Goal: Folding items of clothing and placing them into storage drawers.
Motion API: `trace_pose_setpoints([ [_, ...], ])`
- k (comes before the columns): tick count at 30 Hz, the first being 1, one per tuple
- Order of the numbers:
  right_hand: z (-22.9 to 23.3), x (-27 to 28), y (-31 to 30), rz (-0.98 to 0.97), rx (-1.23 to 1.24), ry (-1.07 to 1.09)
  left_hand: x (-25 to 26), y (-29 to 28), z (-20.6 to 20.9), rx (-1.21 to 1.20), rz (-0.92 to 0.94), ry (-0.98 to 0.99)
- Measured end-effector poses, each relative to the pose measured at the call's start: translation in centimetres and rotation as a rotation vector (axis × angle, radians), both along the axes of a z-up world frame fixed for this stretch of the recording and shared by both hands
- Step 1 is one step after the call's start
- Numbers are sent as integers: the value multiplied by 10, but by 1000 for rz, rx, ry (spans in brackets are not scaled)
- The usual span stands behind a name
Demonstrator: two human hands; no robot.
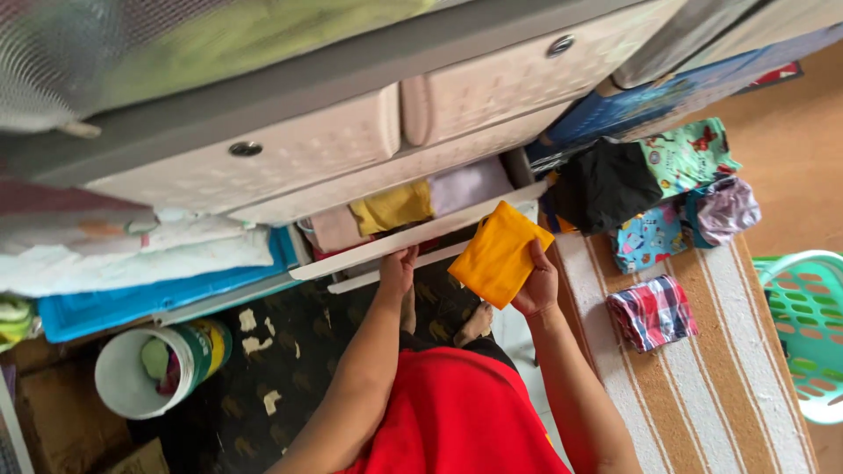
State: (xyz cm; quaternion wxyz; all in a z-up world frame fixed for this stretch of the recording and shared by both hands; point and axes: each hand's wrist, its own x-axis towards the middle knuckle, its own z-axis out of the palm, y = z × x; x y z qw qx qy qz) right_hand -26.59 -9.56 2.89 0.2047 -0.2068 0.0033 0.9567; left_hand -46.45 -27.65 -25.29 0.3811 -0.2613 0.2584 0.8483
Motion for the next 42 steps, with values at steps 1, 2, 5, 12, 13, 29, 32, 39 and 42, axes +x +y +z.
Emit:
trace_pose_setpoints([
  [1, 0, -2, -2, 13, -5, -4, 9, -6, -1, -5, 13, -4],
  [2, -1, -7, -3, 33, 13, -26, 15, -11, -2, -4, 13, 31],
  [5, -1, -22, -8, 72, 24, -56, 33, -20, -2, -52, -5, 56],
  [12, -19, -84, -40, 110, 79, -103, 47, -49, 42, -380, -799, -17],
  [13, -28, -94, -49, 115, 79, -102, 48, -60, 64, -380, -794, -17],
  [29, -116, -119, -85, -4, 308, -551, -101, -57, 136, -853, -803, 841],
  [32, -93, -68, -94, 42, 478, -742, -80, -61, 218, -1110, -591, 1427],
  [39, -71, -51, -70, 33, 120, -624, -1, -93, 188, -775, -1416, 1440],
  [42, -69, -70, -59, -5, 84, -573, -8, -86, 210, -942, -1073, 1578],
])
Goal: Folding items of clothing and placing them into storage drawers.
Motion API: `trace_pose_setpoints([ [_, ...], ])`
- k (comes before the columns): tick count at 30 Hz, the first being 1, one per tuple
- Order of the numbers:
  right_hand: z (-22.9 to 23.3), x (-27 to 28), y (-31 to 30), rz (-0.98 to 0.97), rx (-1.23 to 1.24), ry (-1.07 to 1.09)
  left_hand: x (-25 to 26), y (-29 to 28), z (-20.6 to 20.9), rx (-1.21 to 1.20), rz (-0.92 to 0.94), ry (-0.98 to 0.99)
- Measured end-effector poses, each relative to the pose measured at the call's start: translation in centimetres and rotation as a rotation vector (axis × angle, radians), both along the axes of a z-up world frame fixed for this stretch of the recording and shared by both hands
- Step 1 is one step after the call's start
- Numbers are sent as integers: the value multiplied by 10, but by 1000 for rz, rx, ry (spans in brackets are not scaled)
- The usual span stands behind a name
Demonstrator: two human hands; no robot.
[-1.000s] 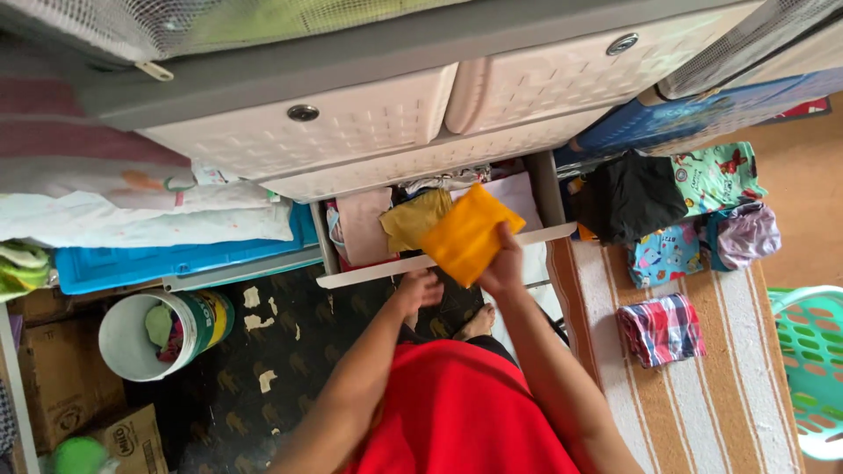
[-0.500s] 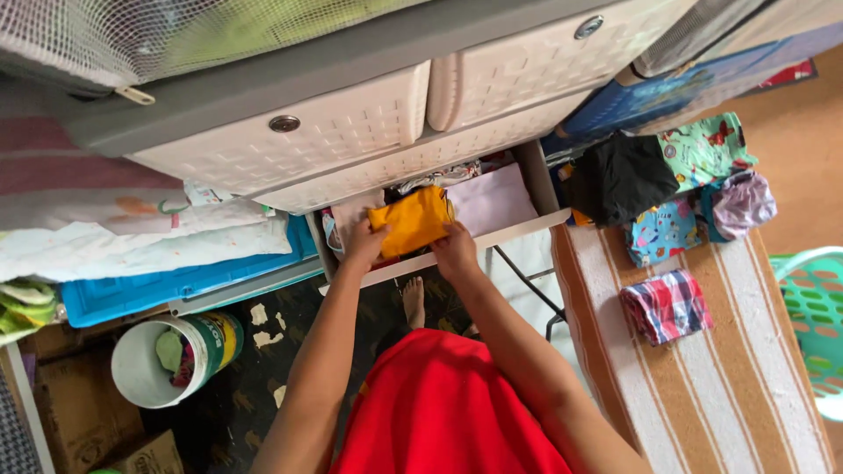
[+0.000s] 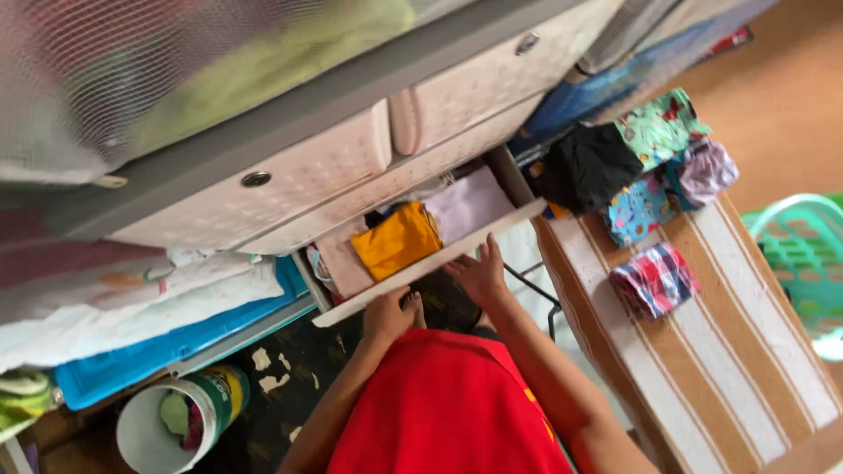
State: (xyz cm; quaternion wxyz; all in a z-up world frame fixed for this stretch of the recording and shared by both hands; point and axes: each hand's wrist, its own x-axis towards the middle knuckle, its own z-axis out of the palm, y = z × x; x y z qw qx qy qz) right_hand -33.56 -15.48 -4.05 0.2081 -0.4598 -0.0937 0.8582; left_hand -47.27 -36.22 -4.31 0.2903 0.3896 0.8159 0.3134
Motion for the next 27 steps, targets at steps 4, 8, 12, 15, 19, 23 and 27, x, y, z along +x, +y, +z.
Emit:
trace_pose_setpoints([
  [4, -8, -27, 20, -23, -16, 5, -31, 21, -14, 0, 62, 60],
  [8, -12, -65, 45, -5, -23, 142, -75, 46, -24, -47, 171, 137],
  [12, -70, -76, 84, 332, 245, 33, -103, 65, -42, 215, 206, 317],
  [15, -6, -43, 86, 563, 430, 46, -78, 80, -31, 309, 194, 640],
  [19, 61, 46, 118, 544, 438, -16, -10, 116, -94, 151, 208, -381],
  [23, 50, 158, 182, 311, 581, 73, 73, 190, -65, 56, 61, -969],
  [27, 48, 234, 245, -173, 540, -94, 146, 272, -60, -117, 80, -1390],
])
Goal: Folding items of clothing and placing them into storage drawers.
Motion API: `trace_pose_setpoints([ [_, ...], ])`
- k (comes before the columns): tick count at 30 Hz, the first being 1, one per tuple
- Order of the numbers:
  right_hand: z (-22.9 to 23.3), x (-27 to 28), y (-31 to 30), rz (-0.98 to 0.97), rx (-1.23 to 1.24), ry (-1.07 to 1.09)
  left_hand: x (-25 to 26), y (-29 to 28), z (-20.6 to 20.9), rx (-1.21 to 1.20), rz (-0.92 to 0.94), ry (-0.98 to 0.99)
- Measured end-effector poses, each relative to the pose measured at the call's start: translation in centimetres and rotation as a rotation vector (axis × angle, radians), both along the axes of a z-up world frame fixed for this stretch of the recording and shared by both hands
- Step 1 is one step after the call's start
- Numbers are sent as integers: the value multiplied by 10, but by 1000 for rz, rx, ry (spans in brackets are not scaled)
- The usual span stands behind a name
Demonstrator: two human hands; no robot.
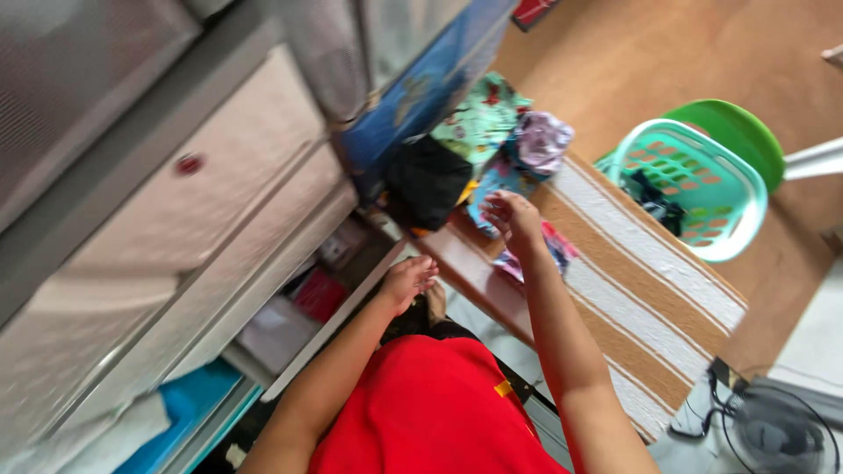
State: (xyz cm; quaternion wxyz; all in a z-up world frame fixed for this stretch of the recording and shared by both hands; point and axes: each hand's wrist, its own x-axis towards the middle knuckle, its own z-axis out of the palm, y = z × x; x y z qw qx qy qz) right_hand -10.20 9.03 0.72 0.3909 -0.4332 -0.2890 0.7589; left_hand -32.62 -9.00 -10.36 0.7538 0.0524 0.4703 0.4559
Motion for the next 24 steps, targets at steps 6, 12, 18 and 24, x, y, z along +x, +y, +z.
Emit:
trace_pose_setpoints([
  [6, -226, 116, 79, -237, -167, -127, 91, 105, -40, -144, 86, -63],
  [12, -153, 71, 70, -343, -314, -437, 137, 159, -31, -276, 232, 145],
  [18, -143, 66, 66, -363, -350, -512, 156, 190, -7, -377, 386, 227],
  [24, -184, 90, 50, -294, -341, -1, 166, 190, -2, -237, 412, 176],
])
